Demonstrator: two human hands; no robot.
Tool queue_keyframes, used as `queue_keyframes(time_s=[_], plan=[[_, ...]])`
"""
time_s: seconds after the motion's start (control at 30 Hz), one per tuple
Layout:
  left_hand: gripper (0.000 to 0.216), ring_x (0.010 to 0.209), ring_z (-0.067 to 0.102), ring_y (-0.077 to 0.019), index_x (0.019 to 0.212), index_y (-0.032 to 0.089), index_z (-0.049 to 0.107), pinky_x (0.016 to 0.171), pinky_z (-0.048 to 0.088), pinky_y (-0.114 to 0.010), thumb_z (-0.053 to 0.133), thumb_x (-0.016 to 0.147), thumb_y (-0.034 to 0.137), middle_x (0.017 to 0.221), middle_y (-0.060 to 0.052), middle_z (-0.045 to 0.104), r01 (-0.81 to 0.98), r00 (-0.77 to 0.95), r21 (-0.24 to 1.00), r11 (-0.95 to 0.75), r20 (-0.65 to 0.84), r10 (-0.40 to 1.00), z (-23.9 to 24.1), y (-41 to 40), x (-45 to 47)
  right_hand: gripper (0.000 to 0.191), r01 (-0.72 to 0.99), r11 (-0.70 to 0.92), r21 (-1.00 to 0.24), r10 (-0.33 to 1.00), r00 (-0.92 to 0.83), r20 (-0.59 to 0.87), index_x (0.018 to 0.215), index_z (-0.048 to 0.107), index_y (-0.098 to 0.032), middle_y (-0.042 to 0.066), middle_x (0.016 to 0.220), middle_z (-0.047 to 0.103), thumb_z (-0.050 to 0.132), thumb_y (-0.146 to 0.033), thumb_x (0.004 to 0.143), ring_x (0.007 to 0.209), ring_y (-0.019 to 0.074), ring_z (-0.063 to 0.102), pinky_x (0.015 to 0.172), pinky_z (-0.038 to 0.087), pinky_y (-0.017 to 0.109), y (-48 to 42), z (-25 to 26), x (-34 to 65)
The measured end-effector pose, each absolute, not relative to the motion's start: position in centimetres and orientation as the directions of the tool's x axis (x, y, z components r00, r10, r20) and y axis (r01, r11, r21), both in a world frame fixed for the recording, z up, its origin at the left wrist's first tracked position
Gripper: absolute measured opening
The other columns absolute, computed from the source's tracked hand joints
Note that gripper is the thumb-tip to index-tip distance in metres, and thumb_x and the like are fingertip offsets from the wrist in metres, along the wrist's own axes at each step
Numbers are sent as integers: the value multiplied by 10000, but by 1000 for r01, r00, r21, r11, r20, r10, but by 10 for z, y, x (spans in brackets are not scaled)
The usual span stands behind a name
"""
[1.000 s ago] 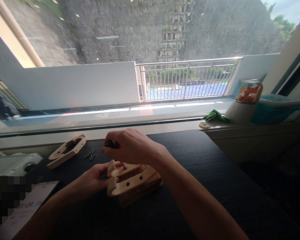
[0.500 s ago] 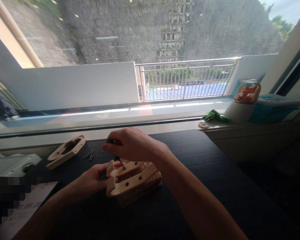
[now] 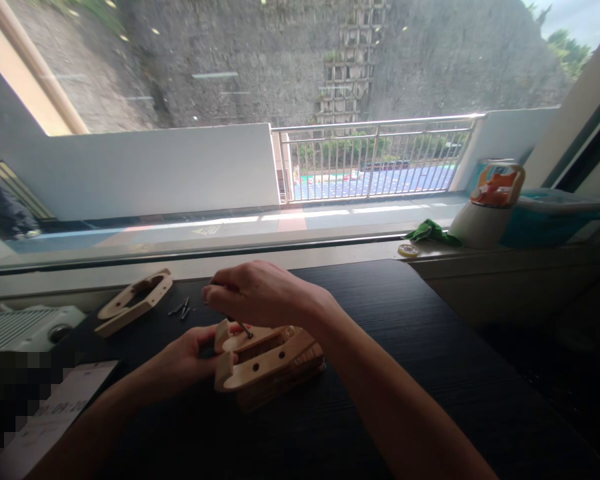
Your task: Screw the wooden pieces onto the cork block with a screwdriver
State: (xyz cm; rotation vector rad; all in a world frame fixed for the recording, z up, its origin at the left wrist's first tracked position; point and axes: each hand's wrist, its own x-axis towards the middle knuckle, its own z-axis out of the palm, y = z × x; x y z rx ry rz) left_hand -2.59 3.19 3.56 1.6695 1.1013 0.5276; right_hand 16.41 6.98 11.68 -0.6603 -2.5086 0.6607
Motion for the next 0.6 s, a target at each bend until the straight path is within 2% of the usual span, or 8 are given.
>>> queue_keyframes(time_s=[0.2, 0.4, 0.5, 0.6], plan=[[332, 1011, 568, -251, 1037, 169, 603, 846, 452, -282, 606, 785, 385, 1009, -24, 663, 394, 497, 917, -56, -162, 852, 36, 32, -25, 343, 319, 722, -614, 578, -766, 282, 830, 636, -134, -36, 557, 457, 405, -383, 880, 500, 60, 376, 463, 265, 200, 72, 115, 167], [361, 997, 578, -238, 1079, 156, 594, 834, 457, -278, 613, 785, 364, 1026, -33, 666, 401, 494, 915, -38, -181, 851, 37, 32, -24, 367, 358, 716, -600, 620, -721, 309, 739, 617, -136, -42, 544, 420, 455, -450, 839, 496, 55, 348, 456, 241, 202, 74, 112, 166], [397, 989, 581, -236, 1118, 148, 582, 827, 459, -279, 609, 787, 366, 1023, -38, 668, 406, 490, 913, -45, -176, 854, 35, 33, -26, 295, 388, 723, -572, 643, -681, 352, 721, 614, -141, -43, 559, 432, 474, -381, 822, 504, 53, 339, 466, 236, 206, 75, 111, 164], [455, 1024, 568, -240, 1182, 155, 549, 865, 444, -286, 612, 785, 368, 1062, -37, 659, 403, 482, 914, -53, -163, 861, 30, 34, -28, 191, 383, 754, -534, 625, -668, 404, 805, 629, -155, -44, 589, 480, 463, -250, 806, 520, 52, 362, 501, 254, 206, 75, 111, 163]])
